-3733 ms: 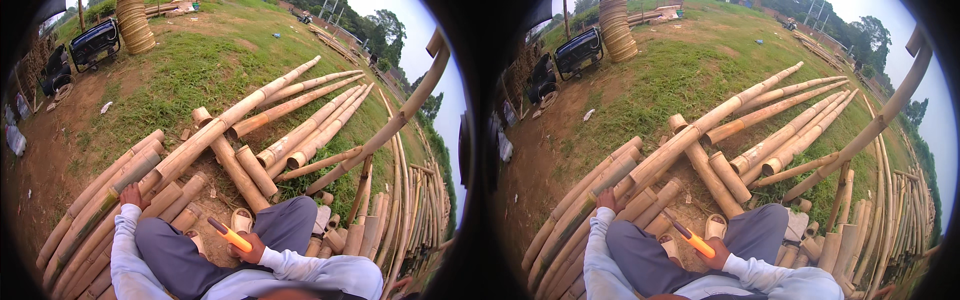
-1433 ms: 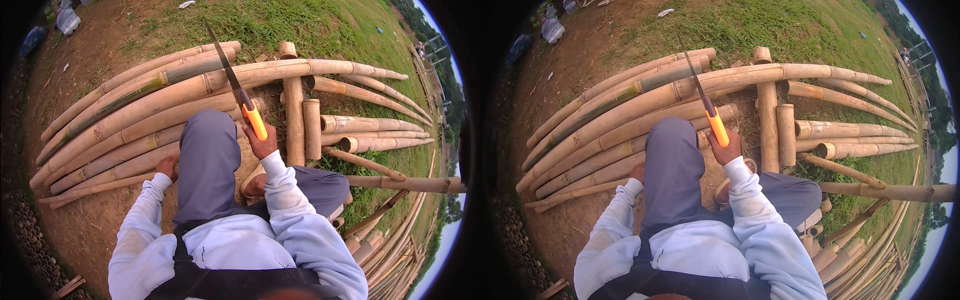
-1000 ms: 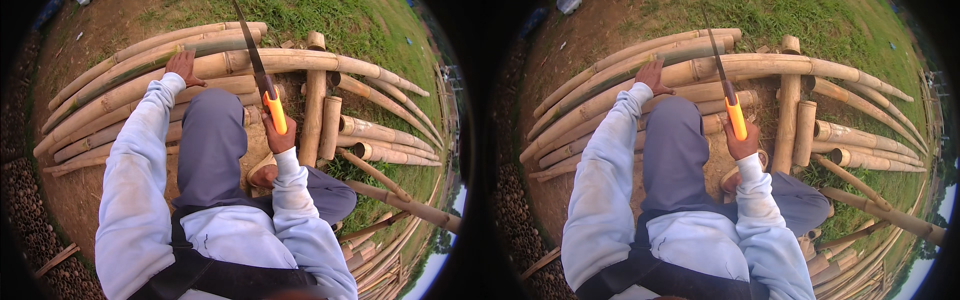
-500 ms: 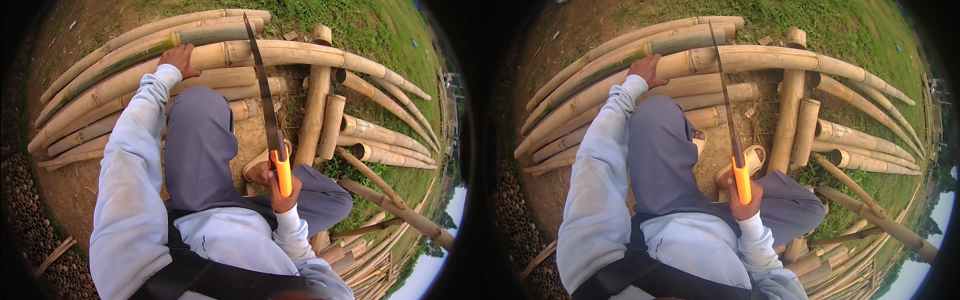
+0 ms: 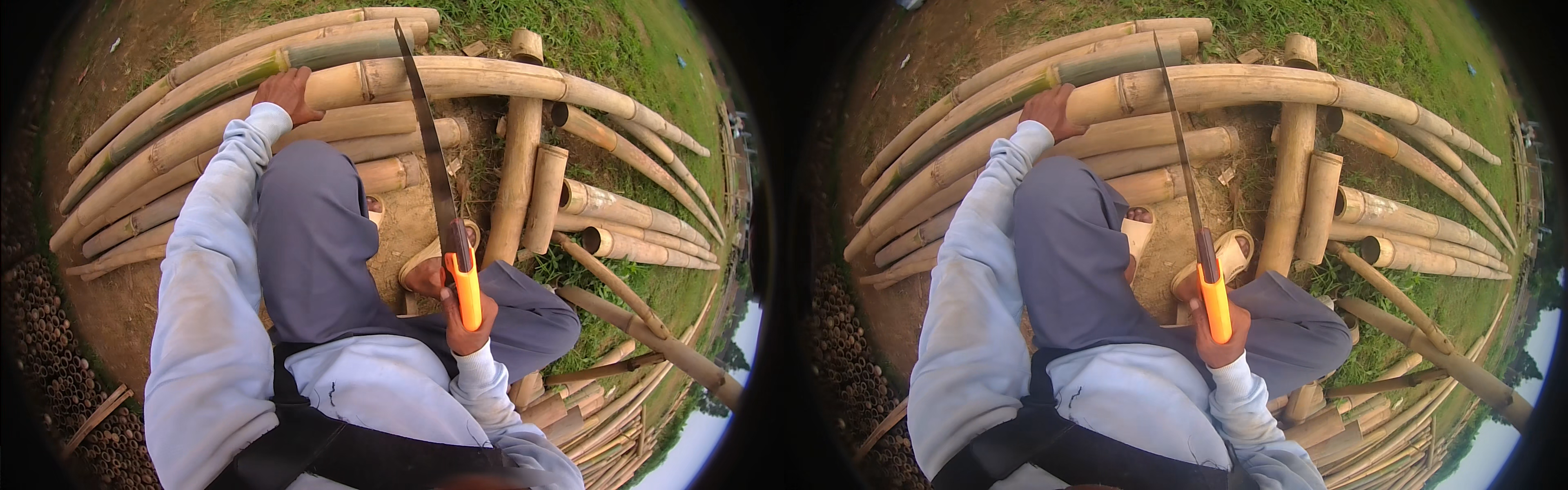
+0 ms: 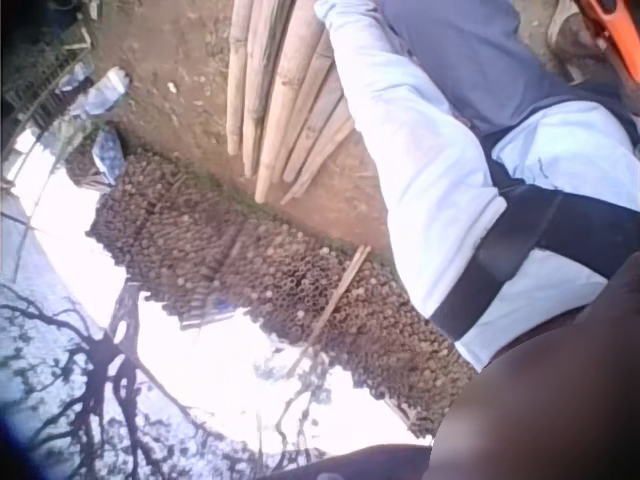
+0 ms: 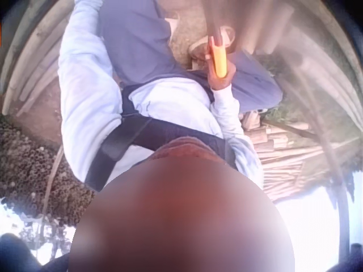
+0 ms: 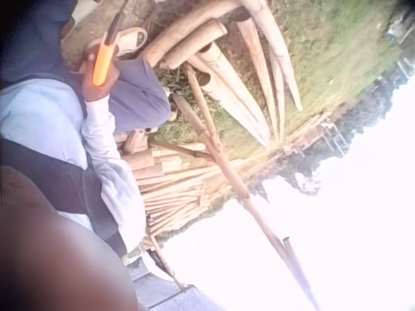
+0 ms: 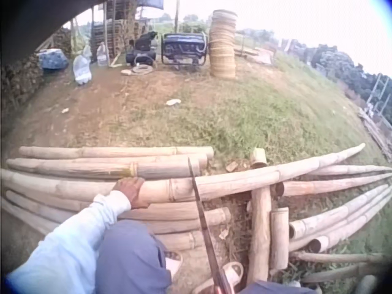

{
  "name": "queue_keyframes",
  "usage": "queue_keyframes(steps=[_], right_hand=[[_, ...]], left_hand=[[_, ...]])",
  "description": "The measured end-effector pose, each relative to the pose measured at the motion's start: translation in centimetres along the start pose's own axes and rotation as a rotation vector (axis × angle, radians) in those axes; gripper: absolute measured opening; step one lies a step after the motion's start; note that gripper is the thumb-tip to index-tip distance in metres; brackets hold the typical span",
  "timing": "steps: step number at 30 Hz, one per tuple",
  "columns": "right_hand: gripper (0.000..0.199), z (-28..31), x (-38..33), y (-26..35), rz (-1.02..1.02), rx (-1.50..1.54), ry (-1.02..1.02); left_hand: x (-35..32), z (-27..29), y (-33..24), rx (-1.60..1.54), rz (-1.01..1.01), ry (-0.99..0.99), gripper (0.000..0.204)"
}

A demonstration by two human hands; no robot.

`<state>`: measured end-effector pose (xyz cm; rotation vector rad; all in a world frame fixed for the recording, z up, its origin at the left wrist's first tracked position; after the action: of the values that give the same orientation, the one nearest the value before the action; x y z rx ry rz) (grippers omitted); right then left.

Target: The person sits on the ground and uses a hand saw to cut a long bamboo pole into shorter sections. The person positions the bamboo, saws through it, and then moves the cut pieces aside.

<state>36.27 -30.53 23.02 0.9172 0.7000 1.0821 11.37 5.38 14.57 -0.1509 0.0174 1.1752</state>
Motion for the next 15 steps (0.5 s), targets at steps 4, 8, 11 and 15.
queue_keyframes(steps=[4,8,11,15], right_hand=[[0.018,-5.0,12.9,-1.7,0.112,0.132,0.010],[0.021,-5.3,12.6,-2.2,0.130,0.135,0.014],[0.010,-2.1,3.2,-1.0,-0.060,0.094,0.011],[0.011,0.2,1.3,3.1,0.166,-0.017,-0.034]], left_hand=[[0.5,-0.1,0.0,-0.033,-0.002,0.032,0.077],[0.1,0.5,-0.3,-0.012,-0.024,0.038,0.073],[-0.2,0.5,-0.2,0.020,-0.025,0.003,0.072],[0.0,-0.3,0.1,-0.025,-0.024,-0.055,0.070]])
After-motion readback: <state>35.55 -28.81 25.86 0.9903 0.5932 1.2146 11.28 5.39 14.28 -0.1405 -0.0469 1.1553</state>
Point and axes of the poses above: each hand's wrist, its own x-axis towards the middle knuckle, its own z-axis out of the back of the hand, y = z × x, the point moved 9 cm from there along x, towards the middle knuckle, and after that the axes turned 7 degrees about -x, right-handed, at the moved point
